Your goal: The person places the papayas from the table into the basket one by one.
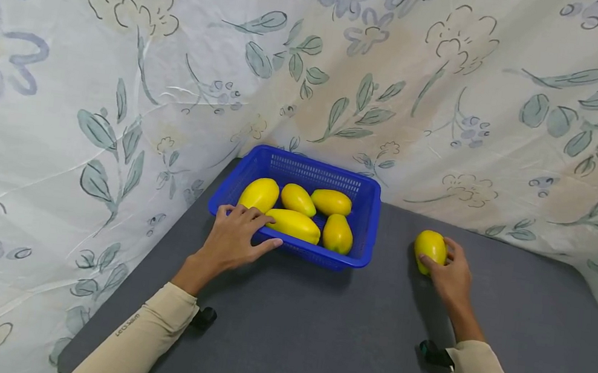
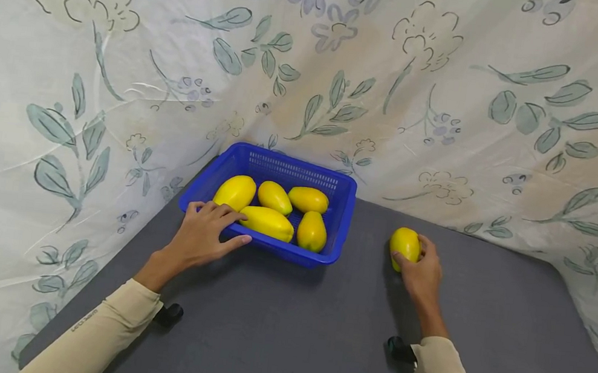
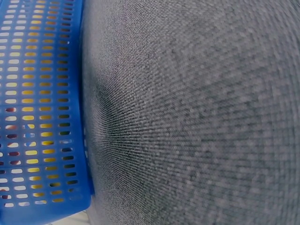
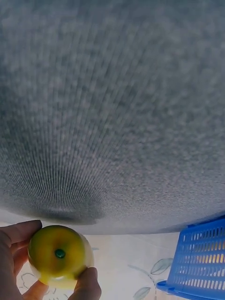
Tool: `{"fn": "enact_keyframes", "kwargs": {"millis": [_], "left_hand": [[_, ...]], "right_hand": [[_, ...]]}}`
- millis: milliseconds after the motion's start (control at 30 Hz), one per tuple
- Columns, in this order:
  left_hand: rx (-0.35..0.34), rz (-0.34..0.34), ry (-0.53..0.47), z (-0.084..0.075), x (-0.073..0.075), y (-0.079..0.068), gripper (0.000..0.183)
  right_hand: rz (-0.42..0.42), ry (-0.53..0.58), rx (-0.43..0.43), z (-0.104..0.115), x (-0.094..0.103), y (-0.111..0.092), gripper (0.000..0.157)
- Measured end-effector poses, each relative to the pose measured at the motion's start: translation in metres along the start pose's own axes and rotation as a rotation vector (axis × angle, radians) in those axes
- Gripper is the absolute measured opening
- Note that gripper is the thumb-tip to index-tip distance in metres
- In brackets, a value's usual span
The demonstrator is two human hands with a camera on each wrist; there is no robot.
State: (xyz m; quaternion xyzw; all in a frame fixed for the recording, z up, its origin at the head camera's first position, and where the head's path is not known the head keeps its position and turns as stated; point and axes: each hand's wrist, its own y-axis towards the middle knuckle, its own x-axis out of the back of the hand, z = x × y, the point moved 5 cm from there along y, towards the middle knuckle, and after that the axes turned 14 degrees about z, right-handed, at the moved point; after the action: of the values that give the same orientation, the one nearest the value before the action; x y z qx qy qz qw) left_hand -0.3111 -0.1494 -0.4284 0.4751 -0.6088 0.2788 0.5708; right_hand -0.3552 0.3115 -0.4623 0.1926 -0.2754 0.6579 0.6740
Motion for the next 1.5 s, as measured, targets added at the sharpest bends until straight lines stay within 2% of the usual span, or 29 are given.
{"fn": "enact_keyframes", "kwargs": {"millis": [400,733,1133,1500], "left_hand": [[-0.003,-0.008,0.0,0.0,0.0,-0.001,0.056],[-0.013,-0.004,-0.016,0.002,0.002,-0.003,0.056],[-0.032,-0.015,-0.008,0.006,0.002,-0.004,0.057],[-0.026,-0.027,-0.014,0.002,0.001,-0.005,0.057]], "right_hand": [[-0.008,0.011,0.07,0.016,0.002,-0.019,0.081],[-0.006,0.038,0.095,0.035,-0.001,-0.042,0.084],[0.007,0.074,0.186,0.07,-0.01,-0.068,0.079],[0.061,0.111,0.254,0.102,-0.028,-0.076,0.075]]}}
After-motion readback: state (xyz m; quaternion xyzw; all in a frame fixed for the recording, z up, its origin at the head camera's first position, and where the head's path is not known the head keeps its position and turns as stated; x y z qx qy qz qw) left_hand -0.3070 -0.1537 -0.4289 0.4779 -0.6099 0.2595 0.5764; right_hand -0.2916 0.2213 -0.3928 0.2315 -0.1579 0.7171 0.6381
